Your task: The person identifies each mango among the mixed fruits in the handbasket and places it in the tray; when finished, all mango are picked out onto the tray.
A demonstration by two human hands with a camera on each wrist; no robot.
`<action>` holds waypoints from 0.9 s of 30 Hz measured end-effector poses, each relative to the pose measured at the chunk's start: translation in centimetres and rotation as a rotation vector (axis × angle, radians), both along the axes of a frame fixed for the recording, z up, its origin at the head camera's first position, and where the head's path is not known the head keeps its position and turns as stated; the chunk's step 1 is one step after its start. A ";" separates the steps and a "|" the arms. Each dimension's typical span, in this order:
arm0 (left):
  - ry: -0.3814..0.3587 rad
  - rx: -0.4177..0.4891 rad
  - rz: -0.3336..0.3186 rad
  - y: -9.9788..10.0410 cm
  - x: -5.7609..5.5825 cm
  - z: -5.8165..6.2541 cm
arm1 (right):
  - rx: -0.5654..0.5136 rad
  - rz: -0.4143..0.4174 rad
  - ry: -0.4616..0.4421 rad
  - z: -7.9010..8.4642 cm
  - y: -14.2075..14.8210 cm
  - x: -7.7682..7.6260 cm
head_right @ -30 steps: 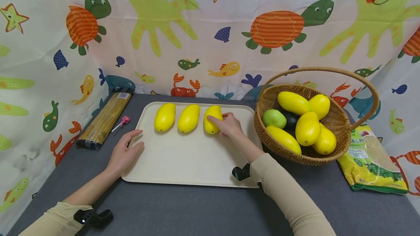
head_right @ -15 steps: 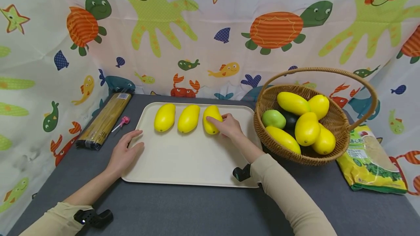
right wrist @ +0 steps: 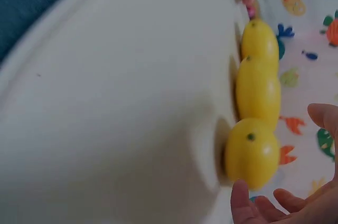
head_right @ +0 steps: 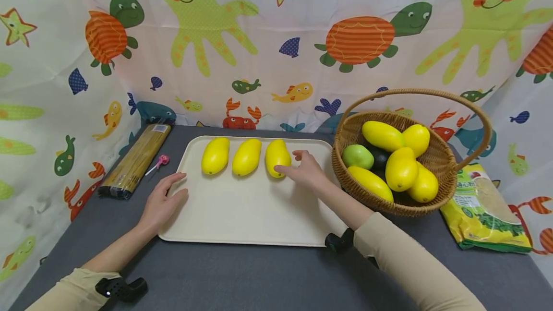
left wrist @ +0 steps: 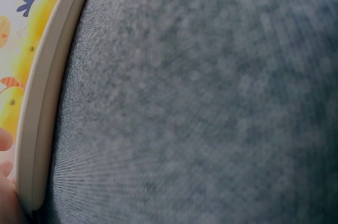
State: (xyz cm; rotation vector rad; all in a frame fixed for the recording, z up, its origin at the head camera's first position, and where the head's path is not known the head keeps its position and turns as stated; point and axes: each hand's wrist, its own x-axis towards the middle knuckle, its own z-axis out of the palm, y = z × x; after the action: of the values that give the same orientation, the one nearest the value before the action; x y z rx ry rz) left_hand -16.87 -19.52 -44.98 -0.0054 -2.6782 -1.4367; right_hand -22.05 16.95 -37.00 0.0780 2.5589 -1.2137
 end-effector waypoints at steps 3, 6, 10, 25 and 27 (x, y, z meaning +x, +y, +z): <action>0.001 -0.002 -0.003 0.1 0.0 0.0 | -0.009 0.071 0.030 1.9 0.8 1.7; 0.001 -0.008 0.001 0.0 0.1 0.0 | -0.012 0.117 0.063 3.9 1.9 3.3; -0.004 -0.011 0.003 0.0 0.1 0.0 | 0.005 0.140 0.127 6.1 4.1 4.8; -0.015 -0.002 -0.005 0.0 0.0 0.0 | 0.442 0.064 0.396 9.4 16.1 3.8; -0.018 -0.003 -0.005 0.0 0.0 0.0 | 0.486 0.048 0.394 9.2 17.5 3.6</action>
State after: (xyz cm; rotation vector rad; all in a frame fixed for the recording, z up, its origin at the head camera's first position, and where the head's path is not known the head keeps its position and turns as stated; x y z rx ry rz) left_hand -16.88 -19.49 -45.01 0.0008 -2.6959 -1.4410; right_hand -18.47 34.43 -27.81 -0.1302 3.1269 -0.6094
